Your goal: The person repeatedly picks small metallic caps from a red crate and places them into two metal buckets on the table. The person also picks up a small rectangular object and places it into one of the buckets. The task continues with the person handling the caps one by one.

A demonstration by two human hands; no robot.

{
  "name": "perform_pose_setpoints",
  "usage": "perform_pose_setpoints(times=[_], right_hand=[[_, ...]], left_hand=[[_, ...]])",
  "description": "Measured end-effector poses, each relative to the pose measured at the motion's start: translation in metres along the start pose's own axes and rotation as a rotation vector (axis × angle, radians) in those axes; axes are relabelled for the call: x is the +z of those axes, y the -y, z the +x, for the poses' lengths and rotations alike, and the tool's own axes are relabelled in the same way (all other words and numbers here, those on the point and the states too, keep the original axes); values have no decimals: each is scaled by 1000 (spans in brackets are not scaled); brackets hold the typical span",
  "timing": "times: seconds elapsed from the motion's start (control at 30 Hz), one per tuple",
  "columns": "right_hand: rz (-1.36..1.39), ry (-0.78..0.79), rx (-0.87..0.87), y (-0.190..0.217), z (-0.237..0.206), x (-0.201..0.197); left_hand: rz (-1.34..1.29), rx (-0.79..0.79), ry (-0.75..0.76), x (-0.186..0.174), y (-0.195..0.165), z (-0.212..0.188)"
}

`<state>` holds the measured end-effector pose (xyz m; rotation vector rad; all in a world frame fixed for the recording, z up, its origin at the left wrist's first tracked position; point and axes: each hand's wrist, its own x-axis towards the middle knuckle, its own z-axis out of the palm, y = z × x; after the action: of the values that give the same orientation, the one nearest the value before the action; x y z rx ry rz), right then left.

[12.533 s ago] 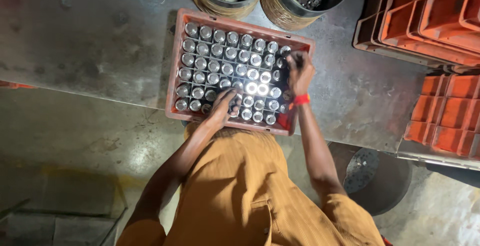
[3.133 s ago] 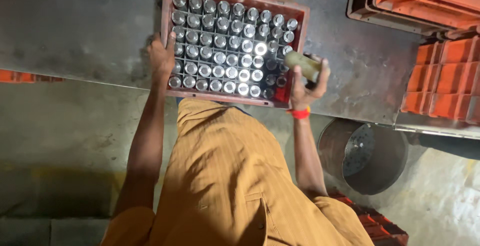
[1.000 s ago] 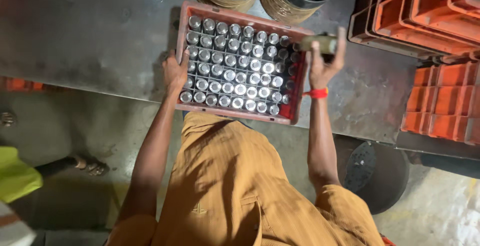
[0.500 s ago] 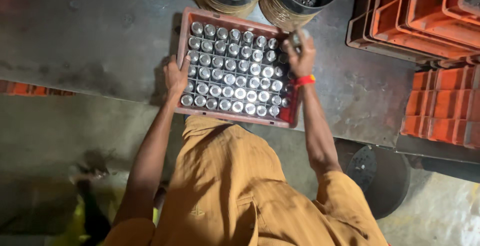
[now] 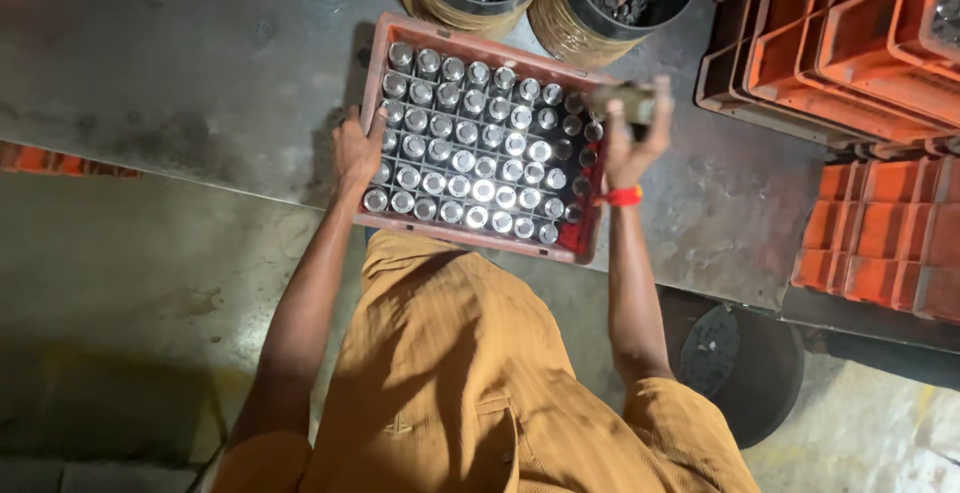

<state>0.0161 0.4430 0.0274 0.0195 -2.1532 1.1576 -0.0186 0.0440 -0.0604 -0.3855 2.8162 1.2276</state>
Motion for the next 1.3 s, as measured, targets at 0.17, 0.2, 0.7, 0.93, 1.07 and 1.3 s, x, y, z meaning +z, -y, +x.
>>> perform_pose_setpoints(times=[0.17,0.2,0.7,0.93,1.07,1.3], right_hand=[[-59,129,75,-13,-10,-7],[30,-9,95,-17,-12,-12],[-293,184,-201,22,-4,30],[191,-33,46,11,22,42],[-225,220,32,11,25,53],[-26,151,-208,12,15,82]], left_hand=[[-33,-55,38,-2,-4,-2],[-55,-74,51,-2,-5,-4],[-57,-24,21,3,3,-3],[9,-60,24,4,2,0],[-10,-43,14,4,1,-3],[1,-70,48,2,0,-4]])
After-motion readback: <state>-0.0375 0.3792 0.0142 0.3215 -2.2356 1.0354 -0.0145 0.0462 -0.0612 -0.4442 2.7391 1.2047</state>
